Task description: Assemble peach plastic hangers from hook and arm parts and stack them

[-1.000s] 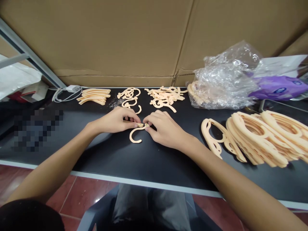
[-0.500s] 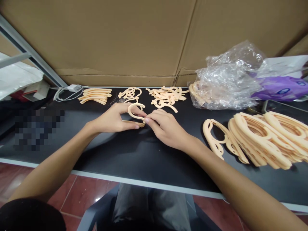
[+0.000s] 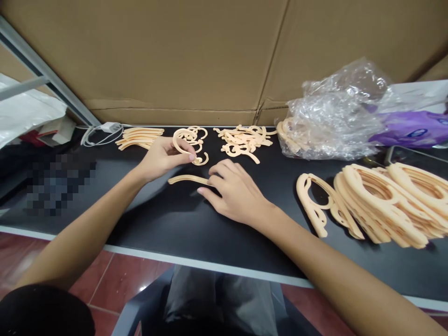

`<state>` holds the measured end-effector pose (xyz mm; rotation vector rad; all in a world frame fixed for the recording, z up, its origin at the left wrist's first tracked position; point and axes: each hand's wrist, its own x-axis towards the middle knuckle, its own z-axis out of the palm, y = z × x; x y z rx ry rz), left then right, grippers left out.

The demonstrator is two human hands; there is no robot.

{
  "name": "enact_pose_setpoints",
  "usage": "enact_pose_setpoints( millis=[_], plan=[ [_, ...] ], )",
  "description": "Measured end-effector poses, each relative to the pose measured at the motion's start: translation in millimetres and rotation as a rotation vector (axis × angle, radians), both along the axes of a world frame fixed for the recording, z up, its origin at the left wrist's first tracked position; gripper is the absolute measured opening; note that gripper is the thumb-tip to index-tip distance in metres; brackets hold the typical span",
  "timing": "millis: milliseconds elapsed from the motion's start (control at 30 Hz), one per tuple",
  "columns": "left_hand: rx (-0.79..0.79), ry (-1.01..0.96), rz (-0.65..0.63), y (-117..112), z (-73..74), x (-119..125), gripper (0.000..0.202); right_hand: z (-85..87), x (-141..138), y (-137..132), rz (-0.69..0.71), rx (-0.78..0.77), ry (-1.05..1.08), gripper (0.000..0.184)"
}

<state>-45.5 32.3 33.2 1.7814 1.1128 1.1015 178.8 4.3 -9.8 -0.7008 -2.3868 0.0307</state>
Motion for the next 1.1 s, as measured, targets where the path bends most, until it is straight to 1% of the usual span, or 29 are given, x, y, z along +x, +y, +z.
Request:
enact_pose_setpoints(
  millis=[67,133,267,333,433,567,667,800,967,1033,1100],
  plan=[
    [-0.027,0.011,-0.006,0,-1.9,2,0.018,4.3,2,0,-0.090,0.062,0.049,0.035],
    [-0.050,0.011,-0.025,-1,-3.9,4,0.019,6.5,4,1,-0.140,0.076,0.059,0.036],
    [-0.095,0.016,-0.078,-1,-8.0,6,0.017,4.2,3,0,-0.115,-0.037,-0.065,0.028],
    [-0.110,0.035,-0.095,-1,-9.7,7,0.017,3.5,2,-1,-0.104,-0.089,-0.140,0.029],
    [-0.125,0.050,-0.135,-1,-12.0,7,0.015,6.4,3,-2,-0.127,-0.140,-0.207,0.030],
    [-0.169,0.056,-0.220,-1,-16.1,8,0.012,10.9,5,-3,-0.173,-0.150,-0.228,0.025],
    [-0.173,0.082,-0.264,-1,-19.5,9,0.011,9.6,2,-4,-0.164,-0.147,-0.224,0.028],
    [-0.172,0.110,-0.283,-1,-21.4,8,0.014,7.7,-2,-5,-0.149,-0.156,-0.255,0.031],
    [-0.153,0.186,-0.280,-2,-20.8,7,0.014,12.7,3,-3,-0.176,-0.140,-0.315,0.029],
    [-0.119,0.255,-0.259,-2,-20.2,7,0.014,14.8,4,-3,-0.188,-0.141,-0.327,0.028],
    [-0.052,0.337,-0.223,-4,-19.2,7,0.013,16.2,4,-3,-0.205,-0.147,-0.337,0.028]
  ],
)
